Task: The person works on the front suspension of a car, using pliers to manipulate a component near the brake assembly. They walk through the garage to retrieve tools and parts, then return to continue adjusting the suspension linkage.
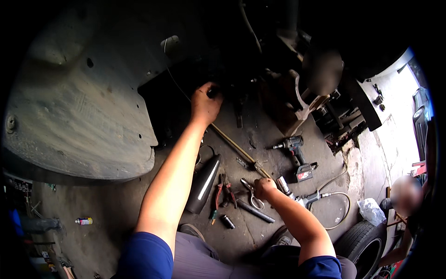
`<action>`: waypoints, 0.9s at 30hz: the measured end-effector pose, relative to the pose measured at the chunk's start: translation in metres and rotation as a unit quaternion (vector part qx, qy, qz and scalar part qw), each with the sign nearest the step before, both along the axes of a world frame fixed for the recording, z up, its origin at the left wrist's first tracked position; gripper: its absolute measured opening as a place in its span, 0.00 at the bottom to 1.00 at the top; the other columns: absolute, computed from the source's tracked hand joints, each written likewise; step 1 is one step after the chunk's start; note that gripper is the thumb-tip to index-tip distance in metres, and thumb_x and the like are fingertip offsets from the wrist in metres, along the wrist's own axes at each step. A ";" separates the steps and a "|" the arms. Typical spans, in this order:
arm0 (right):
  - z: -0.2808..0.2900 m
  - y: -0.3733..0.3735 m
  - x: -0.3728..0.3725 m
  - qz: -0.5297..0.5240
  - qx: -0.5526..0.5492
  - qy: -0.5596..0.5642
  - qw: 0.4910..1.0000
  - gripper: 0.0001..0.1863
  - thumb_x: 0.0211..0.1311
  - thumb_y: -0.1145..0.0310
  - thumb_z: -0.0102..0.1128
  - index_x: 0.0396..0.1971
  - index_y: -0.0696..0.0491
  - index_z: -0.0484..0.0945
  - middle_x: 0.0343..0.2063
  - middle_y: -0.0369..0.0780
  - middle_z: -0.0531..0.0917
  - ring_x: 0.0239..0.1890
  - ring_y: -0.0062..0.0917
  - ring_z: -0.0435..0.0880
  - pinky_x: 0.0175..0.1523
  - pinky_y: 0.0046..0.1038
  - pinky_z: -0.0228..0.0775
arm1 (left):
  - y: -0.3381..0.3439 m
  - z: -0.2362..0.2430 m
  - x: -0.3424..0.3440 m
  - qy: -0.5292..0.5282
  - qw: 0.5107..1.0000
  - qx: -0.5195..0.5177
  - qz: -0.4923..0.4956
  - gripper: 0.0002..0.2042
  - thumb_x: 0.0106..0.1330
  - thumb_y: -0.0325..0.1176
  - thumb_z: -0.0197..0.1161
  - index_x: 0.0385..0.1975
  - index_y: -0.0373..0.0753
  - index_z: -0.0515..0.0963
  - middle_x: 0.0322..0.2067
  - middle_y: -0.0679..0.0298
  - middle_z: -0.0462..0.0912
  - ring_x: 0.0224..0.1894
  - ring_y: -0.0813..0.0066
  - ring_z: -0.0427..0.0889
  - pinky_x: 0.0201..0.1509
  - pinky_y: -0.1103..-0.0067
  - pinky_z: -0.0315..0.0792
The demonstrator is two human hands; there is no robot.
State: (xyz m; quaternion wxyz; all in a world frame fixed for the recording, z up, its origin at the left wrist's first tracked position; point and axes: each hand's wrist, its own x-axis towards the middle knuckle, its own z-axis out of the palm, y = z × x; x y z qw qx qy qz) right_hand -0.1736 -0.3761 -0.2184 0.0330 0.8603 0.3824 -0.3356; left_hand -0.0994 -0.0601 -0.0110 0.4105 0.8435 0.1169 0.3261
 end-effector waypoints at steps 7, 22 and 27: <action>-0.015 -0.001 -0.017 0.018 -0.033 -0.030 0.999 0.19 0.59 0.66 0.60 0.49 0.57 0.81 0.44 0.49 0.89 0.47 0.39 0.90 0.48 0.37 0.82 | -0.002 0.008 0.006 0.096 0.945 -0.309 -0.041 0.23 0.70 0.46 0.69 0.54 0.32 0.82 0.48 0.58 0.86 0.51 0.71 0.81 0.59 0.76 0.72; -0.027 -0.018 -0.043 -0.092 -0.020 0.027 0.995 0.25 0.64 0.66 0.54 0.60 0.59 0.68 0.44 0.54 0.87 0.47 0.47 0.89 0.50 0.42 0.81 | -0.012 -0.005 0.033 0.081 0.950 -0.293 -0.070 0.28 0.63 0.43 0.74 0.58 0.32 0.79 0.51 0.53 0.87 0.51 0.62 0.85 0.57 0.70 0.75; -0.014 -0.016 -0.024 -0.039 -0.016 0.045 0.998 0.31 0.62 0.61 0.58 0.63 0.57 0.66 0.44 0.53 0.87 0.48 0.46 0.88 0.51 0.42 0.80 | -0.007 -0.016 0.035 0.013 0.943 -0.317 -0.100 0.26 0.63 0.40 0.75 0.57 0.31 0.80 0.51 0.53 0.87 0.50 0.62 0.86 0.57 0.70 0.76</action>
